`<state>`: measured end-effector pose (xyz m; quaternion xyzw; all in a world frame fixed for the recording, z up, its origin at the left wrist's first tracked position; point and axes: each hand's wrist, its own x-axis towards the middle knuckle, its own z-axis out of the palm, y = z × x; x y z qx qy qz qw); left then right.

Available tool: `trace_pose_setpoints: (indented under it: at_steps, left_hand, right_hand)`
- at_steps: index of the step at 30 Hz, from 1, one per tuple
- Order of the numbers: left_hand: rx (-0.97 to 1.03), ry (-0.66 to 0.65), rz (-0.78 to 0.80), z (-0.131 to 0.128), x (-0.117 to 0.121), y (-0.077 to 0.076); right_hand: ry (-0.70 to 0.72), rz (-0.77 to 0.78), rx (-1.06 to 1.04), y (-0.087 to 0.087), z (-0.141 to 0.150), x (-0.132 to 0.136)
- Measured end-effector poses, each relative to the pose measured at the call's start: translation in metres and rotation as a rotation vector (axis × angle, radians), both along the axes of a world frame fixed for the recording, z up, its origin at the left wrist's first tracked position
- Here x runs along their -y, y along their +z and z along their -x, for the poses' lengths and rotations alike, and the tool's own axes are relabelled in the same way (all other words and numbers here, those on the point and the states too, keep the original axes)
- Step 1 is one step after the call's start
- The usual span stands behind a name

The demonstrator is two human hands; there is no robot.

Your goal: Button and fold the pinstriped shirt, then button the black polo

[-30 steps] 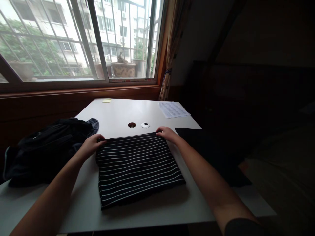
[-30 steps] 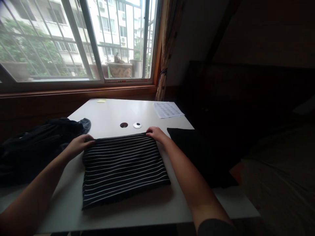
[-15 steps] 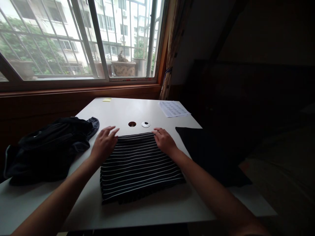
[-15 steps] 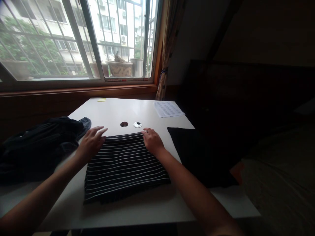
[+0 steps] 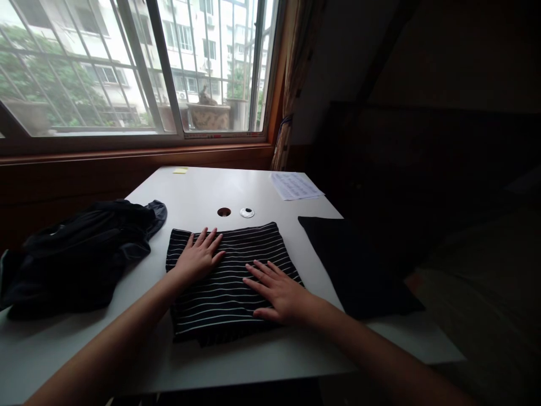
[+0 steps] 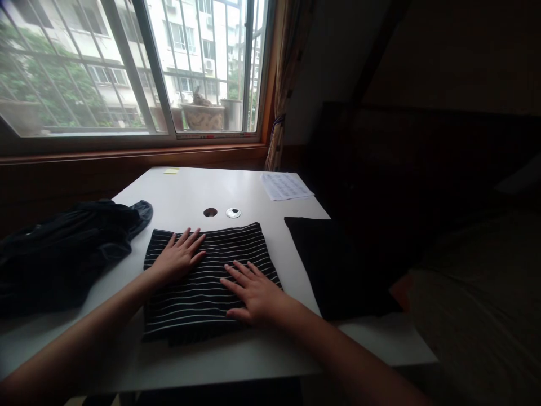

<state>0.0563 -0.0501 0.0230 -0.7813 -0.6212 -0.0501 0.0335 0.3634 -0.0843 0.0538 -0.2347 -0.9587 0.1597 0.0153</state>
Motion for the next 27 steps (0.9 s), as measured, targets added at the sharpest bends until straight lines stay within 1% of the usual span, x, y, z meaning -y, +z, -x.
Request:
trace_pose_setpoints:
  at_steps: [6,9,11,13,15,17,19,22,24,27]
  left_hand:
    - [-0.009,0.061,0.008,0.005,-0.008,0.002]
    - [-0.032,0.080,-0.032,0.001,-0.004,0.007]
    - [-0.051,0.039,-0.098,-0.008,0.005,0.012]
    - [-0.059,-0.045,-0.154,-0.021,0.016,0.016]
    - [-0.056,-0.125,-0.181,-0.035,0.024,0.017]
    - [-0.045,-0.152,-0.180,-0.046,0.027,0.015]
    - [-0.031,-0.120,-0.151,-0.051,0.023,0.011]
    - [-0.004,-0.002,-0.088,-0.041,0.010,0.003]
    - [0.013,0.078,-0.060,-0.027,0.003,0.000]
    - [0.025,0.150,-0.036,-0.005,-0.002,-0.001]
  right_hand:
    - [0.009,0.059,0.031,0.002,-0.005,0.015]
    - [0.011,0.089,0.038,0.007,-0.007,0.016]
    - [-0.021,0.082,0.012,0.011,-0.006,0.010]
    - [-0.097,0.024,-0.048,0.012,-0.002,-0.003]
    - [-0.185,-0.079,-0.107,0.009,0.009,-0.022]
    - [-0.243,-0.177,-0.130,0.004,0.024,-0.044]
    - [-0.269,-0.244,-0.118,-0.003,0.041,-0.065]
    - [-0.306,-0.258,-0.057,-0.013,0.059,-0.092]
    - [-0.365,-0.230,-0.023,-0.018,0.061,-0.105]
    - [-0.460,-0.192,-0.008,-0.025,0.049,-0.117]
